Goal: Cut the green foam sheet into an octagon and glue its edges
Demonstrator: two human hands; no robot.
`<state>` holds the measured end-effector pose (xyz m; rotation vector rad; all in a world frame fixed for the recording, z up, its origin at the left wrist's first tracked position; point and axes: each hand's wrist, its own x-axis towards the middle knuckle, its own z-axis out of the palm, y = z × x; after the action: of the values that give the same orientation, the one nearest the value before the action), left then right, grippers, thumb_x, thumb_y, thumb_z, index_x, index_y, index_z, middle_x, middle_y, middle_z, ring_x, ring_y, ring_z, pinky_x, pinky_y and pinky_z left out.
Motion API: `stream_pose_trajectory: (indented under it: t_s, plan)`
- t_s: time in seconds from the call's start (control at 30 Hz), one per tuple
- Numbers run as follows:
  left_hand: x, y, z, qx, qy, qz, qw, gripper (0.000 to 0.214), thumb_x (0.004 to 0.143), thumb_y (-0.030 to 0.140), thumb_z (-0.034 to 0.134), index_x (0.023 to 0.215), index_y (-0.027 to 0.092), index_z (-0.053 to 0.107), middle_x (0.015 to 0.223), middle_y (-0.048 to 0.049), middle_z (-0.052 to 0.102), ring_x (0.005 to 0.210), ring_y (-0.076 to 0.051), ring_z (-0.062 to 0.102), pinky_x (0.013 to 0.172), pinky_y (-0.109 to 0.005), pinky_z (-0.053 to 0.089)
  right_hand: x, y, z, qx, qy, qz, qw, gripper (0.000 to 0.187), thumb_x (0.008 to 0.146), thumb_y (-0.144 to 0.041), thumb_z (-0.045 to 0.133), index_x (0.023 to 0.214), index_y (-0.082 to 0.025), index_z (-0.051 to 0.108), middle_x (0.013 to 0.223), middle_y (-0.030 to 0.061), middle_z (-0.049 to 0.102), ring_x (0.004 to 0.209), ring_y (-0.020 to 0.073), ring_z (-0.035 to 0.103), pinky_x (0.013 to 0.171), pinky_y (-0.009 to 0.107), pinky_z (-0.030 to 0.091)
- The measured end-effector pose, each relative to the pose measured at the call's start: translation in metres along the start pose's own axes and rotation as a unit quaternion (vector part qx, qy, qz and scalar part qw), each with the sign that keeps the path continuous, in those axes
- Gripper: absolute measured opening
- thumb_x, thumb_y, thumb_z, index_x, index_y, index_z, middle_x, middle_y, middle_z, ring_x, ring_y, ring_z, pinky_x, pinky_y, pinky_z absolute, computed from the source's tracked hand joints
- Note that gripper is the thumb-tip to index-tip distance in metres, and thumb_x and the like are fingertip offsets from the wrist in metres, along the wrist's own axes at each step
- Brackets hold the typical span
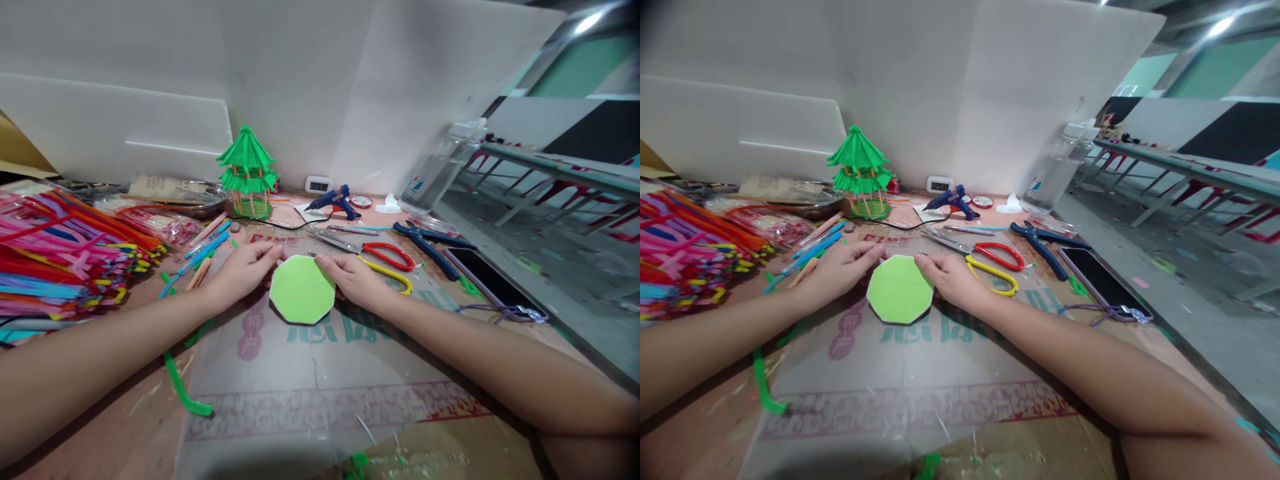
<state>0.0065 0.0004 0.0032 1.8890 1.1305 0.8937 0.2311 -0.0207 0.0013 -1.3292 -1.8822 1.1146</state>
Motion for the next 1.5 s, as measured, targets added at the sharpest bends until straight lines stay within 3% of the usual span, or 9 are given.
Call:
stream_pose_trajectory:
  t_s: [0.13, 0.23, 0.3, 0.43, 0.53, 0.7, 0.9, 1.27, 1.5]
  plan:
    - [0.004, -0.005, -0.001, -0.061, 0.038, -0.036, 0.997, 0.047, 0.095, 0.052, 0.041, 0.062, 0.019, 0.051, 0.052, 0.0012, 0.051, 0.05, -0.012, 0.049, 0.049, -0.023, 0.04, -0.002, -0.001, 0.001, 0.02, 0.019, 0.03, 0.999, 0.055, 0.09, -0.07, 0.041, 0.066, -0.02, 0.049, 0.043, -0.0059, 0.044, 0.036, 0.0082, 0.038, 0.035, 0.021, 0.025]
    - [0.006, -0.007, 0.002, -0.048, 0.059, 0.01, 0.997, 0.024, 0.09, 0.039, 0.051, 0.093, 0.017, 0.061, 0.079, -0.0017, 0.065, 0.061, -0.012, 0.056, 0.054, -0.021, 0.044, -0.002, -0.003, 0.001, 0.033, 0.022, 0.036, 0.999, 0.053, 0.09, -0.068, 0.041, 0.066, -0.021, 0.047, 0.043, -0.0063, 0.044, 0.035, 0.0076, 0.037, 0.035, 0.02, 0.026]
    - [0.006, -0.007, 0.003, -0.034, 0.05, 0.029, 0.998, 0.03, 0.09, 0.038, 0.051, 0.11, 0.017, 0.061, 0.093, -0.0044, 0.068, 0.072, -0.013, 0.06, 0.059, -0.021, 0.046, -0.002, -0.002, 0.001, 0.043, 0.02, 0.03, 0.998, 0.053, 0.09, -0.068, 0.042, 0.066, -0.021, 0.047, 0.043, -0.0062, 0.044, 0.035, 0.0072, 0.037, 0.035, 0.02, 0.026]
    - [0.001, -0.004, 0.001, -0.046, -0.04, -0.009, 0.998, 0.048, 0.094, 0.055, 0.037, 0.084, 0.015, 0.062, 0.06, 0.0023, 0.053, 0.049, -0.011, 0.046, 0.046, -0.021, 0.036, 0.001, 0.002, 0.002, 0.061, 0.022, 0.01, 0.998, 0.053, 0.089, -0.067, 0.043, 0.068, -0.02, 0.049, 0.047, -0.0057, 0.045, 0.039, 0.0072, 0.04, 0.037, 0.019, 0.028]
    - [-0.002, 0.001, 0.0, 0.008, -0.074, 0.012, 0.997, 0.043, 0.087, 0.054, 0.053, 0.069, 0.016, 0.058, 0.059, 0.0031, 0.05, 0.052, -0.01, 0.046, 0.047, -0.02, 0.033, 0.002, 0.005, 0.003, 0.085, 0.029, 0.004, 0.996, 0.048, 0.089, -0.065, 0.047, 0.074, -0.02, 0.052, 0.051, -0.0062, 0.047, 0.041, 0.0076, 0.044, 0.039, 0.019, 0.033]
    - [-0.001, 0.003, 0.001, -0.057, -0.036, -0.025, 0.997, 0.04, 0.086, 0.056, 0.054, 0.085, 0.016, 0.059, 0.061, 0.0048, 0.049, 0.046, -0.009, 0.043, 0.04, -0.019, 0.032, 0.005, 0.005, 0.0, 0.212, 0.094, -0.002, 0.973, 0.038, 0.082, -0.056, 0.062, 0.099, -0.022, 0.055, 0.057, -0.0089, 0.053, 0.042, 0.0074, 0.047, 0.04, 0.018, 0.037]
    - [0.004, -0.006, 0.002, -0.138, 0.013, -0.054, 0.989, 0.04, 0.087, 0.058, 0.054, 0.083, 0.019, 0.048, 0.058, 0.0076, 0.044, 0.04, -0.007, 0.043, 0.035, -0.017, 0.034, 0.006, 0.005, -0.003, 0.174, 0.095, 0.016, 0.98, 0.037, 0.079, -0.055, 0.065, 0.077, -0.02, 0.053, 0.056, -0.0039, 0.062, 0.04, 0.0057, 0.044, 0.038, 0.017, 0.031]
    - [-0.001, -0.009, 0.002, -0.096, 0.002, -0.015, 0.995, 0.034, 0.092, 0.053, 0.052, 0.097, 0.019, 0.049, 0.067, 0.006, 0.051, 0.043, -0.007, 0.05, 0.037, -0.018, 0.039, 0.003, 0.008, -0.002, 0.19, 0.045, -0.027, 0.98, 0.042, 0.086, -0.062, 0.055, 0.087, -0.02, 0.057, 0.064, -0.0013, 0.064, 0.045, 0.008, 0.049, 0.043, 0.021, 0.036]
    - [-0.006, 0.002, 0.006, -0.014, -0.002, -0.007, 1.0, 0.034, 0.086, 0.043, 0.064, 0.108, 0.018, 0.054, 0.077, 0.001, 0.063, 0.055, -0.012, 0.06, 0.045, -0.02, 0.044, 0.008, 0.01, 0.004, 0.133, 0.043, -0.036, 0.989, 0.047, 0.072, -0.045, 0.076, 0.105, -0.021, 0.052, 0.085, 0.0002, 0.069, 0.065, 0.0138, 0.063, 0.053, 0.025, 0.048]
